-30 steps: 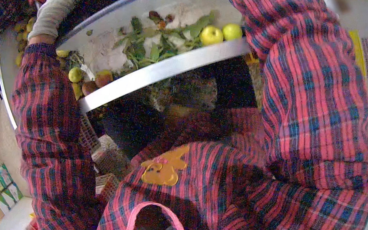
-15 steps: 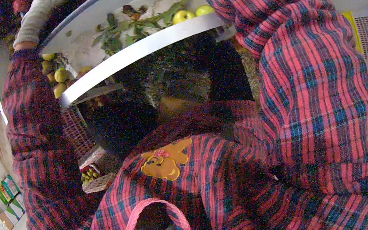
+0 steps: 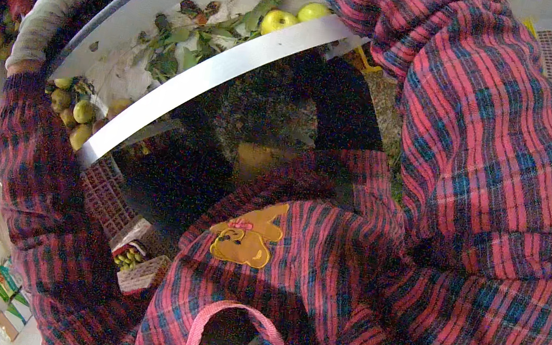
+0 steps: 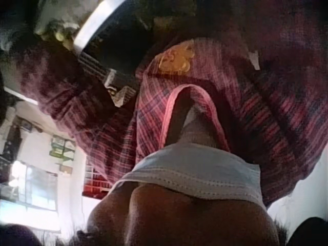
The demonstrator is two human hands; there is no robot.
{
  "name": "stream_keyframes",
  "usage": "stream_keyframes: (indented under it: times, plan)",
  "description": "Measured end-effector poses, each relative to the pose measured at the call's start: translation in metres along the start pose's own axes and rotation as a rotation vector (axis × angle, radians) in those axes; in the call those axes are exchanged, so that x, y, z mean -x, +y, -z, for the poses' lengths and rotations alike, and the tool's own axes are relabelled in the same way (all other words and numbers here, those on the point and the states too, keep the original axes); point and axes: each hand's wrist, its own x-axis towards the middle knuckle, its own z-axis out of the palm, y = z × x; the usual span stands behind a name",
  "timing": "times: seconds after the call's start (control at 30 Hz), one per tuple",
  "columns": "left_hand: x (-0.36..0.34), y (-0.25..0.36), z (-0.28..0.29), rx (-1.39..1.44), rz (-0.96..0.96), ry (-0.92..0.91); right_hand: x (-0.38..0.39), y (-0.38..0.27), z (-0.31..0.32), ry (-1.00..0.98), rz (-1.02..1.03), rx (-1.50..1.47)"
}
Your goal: The person sorts green apples on a conveyor belt, removing leaves and stems by hand and placing the apples into a white bin. Another worker assists on the opposite side of the belt.
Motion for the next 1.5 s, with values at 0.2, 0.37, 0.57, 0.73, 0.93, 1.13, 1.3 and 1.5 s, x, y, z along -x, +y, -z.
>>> stream_keyframes:
  times: [0.2, 0.37, 0.57, 0.73, 0.93, 1.13, 1.3, 1.5]
  plan:
    - [0.019, 0.006, 0.008, 0.304, 0.074, 0.120, 0.002, -0.010, 0.022, 0.102, -0.072, -0.215]
    - [0.019, 0.013, 0.013, 0.231, 0.135, 0.157, -0.004, 0.007, 0.000, 0.150, -0.122, -0.043]
    - [0.006, -0.009, 0.003, 0.187, 0.073, 0.143, -0.009, -0.014, 0.000, -0.051, 0.020, -0.007]
    - [-0.016, -0.008, 0.003, -0.572, -0.236, 0.050, -0.005, -0.011, 0.014, 0.032, 0.029, -0.259]
    - [-0.016, 0.024, -0.014, 0.098, 0.171, -0.082, 0.001, 0.038, 0.018, 0.195, -0.301, -0.185]
    - [0.004, 0.096, 0.003, 0.246, -0.078, -0.149, -0.003, 0.035, 0.008, 0.060, -0.192, -0.093]
    - [-0.005, 0.071, 0.027, 0.092, 0.003, 0.153, -0.014, 0.007, 0.003, -0.074, 0.017, -0.024]
    - [-0.021, -0.009, -0.002, -0.221, 0.077, 0.131, -0.011, -0.010, 0.014, 0.215, 0.155, -0.212]
